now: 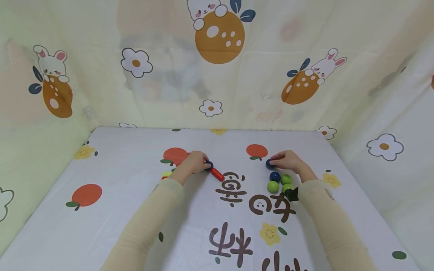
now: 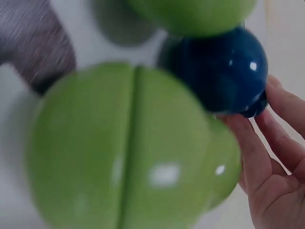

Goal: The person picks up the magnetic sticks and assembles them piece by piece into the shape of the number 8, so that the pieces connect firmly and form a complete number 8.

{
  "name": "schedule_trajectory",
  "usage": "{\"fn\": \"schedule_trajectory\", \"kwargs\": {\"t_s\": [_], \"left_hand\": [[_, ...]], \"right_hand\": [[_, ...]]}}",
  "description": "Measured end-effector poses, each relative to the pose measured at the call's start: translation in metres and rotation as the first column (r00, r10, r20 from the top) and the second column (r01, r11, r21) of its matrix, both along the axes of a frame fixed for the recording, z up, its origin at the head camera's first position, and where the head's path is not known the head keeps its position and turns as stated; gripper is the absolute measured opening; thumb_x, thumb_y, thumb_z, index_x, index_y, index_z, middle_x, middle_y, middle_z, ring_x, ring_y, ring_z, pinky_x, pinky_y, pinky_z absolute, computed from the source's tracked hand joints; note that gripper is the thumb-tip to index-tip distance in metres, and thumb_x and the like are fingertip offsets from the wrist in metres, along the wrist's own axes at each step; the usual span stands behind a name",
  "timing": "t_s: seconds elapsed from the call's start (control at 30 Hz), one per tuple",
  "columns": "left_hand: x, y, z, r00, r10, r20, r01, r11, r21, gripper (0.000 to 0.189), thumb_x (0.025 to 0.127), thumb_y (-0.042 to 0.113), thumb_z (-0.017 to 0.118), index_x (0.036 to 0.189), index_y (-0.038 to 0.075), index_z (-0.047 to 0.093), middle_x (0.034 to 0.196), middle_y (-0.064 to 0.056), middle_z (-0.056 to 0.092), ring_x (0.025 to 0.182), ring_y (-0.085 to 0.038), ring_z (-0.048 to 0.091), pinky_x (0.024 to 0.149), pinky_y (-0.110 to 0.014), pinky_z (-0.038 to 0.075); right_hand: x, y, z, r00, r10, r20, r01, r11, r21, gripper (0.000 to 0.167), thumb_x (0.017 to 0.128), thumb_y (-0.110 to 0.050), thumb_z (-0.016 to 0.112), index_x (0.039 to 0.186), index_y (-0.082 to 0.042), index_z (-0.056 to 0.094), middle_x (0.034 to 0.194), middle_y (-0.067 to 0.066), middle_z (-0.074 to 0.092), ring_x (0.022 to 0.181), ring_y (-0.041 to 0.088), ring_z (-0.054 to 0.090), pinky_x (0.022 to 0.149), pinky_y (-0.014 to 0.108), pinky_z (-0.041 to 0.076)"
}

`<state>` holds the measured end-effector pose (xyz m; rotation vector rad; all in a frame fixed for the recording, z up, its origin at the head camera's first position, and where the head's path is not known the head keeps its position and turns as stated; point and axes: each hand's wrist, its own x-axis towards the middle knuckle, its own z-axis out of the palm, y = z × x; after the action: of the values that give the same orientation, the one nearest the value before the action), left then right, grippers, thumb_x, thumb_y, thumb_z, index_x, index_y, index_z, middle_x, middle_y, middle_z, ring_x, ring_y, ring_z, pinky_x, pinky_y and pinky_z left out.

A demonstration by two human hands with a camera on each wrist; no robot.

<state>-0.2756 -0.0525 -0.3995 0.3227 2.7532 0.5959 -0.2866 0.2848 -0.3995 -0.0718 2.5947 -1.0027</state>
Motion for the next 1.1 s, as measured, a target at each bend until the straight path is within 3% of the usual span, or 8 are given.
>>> {"fn": "schedule_trajectory", "kwargs": {"t_s": [0.23, 0.5, 0.8, 1.1], "left_hand": [[0.002, -0.002, 0.001, 0.997, 0.069, 0.036, -0.070, 0.997, 0.033, 0.032, 0.085, 0.026, 0.066, 0.105, 0.001, 0.063, 0.088, -0.007, 0.059, 0.079, -0.018, 0.053, 0.067, -0.025, 0.046], [0.002, -0.001, 0.002, 0.997, 0.078, 0.006, -0.078, 0.997, -0.019, 0.030, 0.083, 0.026, 0.067, 0.099, 0.001, 0.064, 0.079, -0.006, 0.058, 0.076, -0.018, 0.053, 0.067, -0.025, 0.044], [0.002, 0.001, -0.002, 0.998, 0.058, -0.039, -0.060, 0.997, -0.040, 0.031, 0.083, 0.027, 0.068, 0.097, 0.000, 0.064, 0.079, -0.006, 0.058, 0.075, -0.017, 0.052, 0.068, -0.025, 0.044], [0.003, 0.002, -0.003, 0.995, 0.094, -0.016, -0.095, 0.995, -0.025, 0.031, 0.083, 0.028, 0.068, 0.097, 0.000, 0.062, 0.080, -0.006, 0.057, 0.076, -0.018, 0.052, 0.070, -0.026, 0.045]], "right_hand": [[-0.006, -0.013, -0.003, 1.000, 0.014, 0.006, -0.014, 1.000, -0.006, 0.041, 0.088, -0.020, 0.060, 0.118, 0.008, 0.054, 0.113, 0.022, 0.056, 0.097, 0.028, 0.054, 0.084, 0.036, 0.046], [-0.011, -0.028, -0.003, 1.000, 0.029, 0.008, -0.029, 0.999, -0.020, 0.039, 0.086, -0.016, 0.062, 0.116, 0.008, 0.055, 0.109, 0.021, 0.058, 0.091, 0.022, 0.056, 0.078, 0.029, 0.048], [-0.012, -0.043, -0.006, 0.998, 0.059, -0.011, -0.059, 0.997, -0.055, 0.037, 0.086, -0.013, 0.062, 0.116, 0.008, 0.056, 0.112, 0.021, 0.057, 0.093, 0.023, 0.055, 0.079, 0.029, 0.047], [-0.008, -0.062, -0.008, 0.994, 0.108, -0.033, -0.111, 0.989, -0.102, 0.033, 0.086, -0.010, 0.063, 0.114, 0.008, 0.058, 0.110, 0.021, 0.059, 0.092, 0.022, 0.057, 0.080, 0.030, 0.049]]}}
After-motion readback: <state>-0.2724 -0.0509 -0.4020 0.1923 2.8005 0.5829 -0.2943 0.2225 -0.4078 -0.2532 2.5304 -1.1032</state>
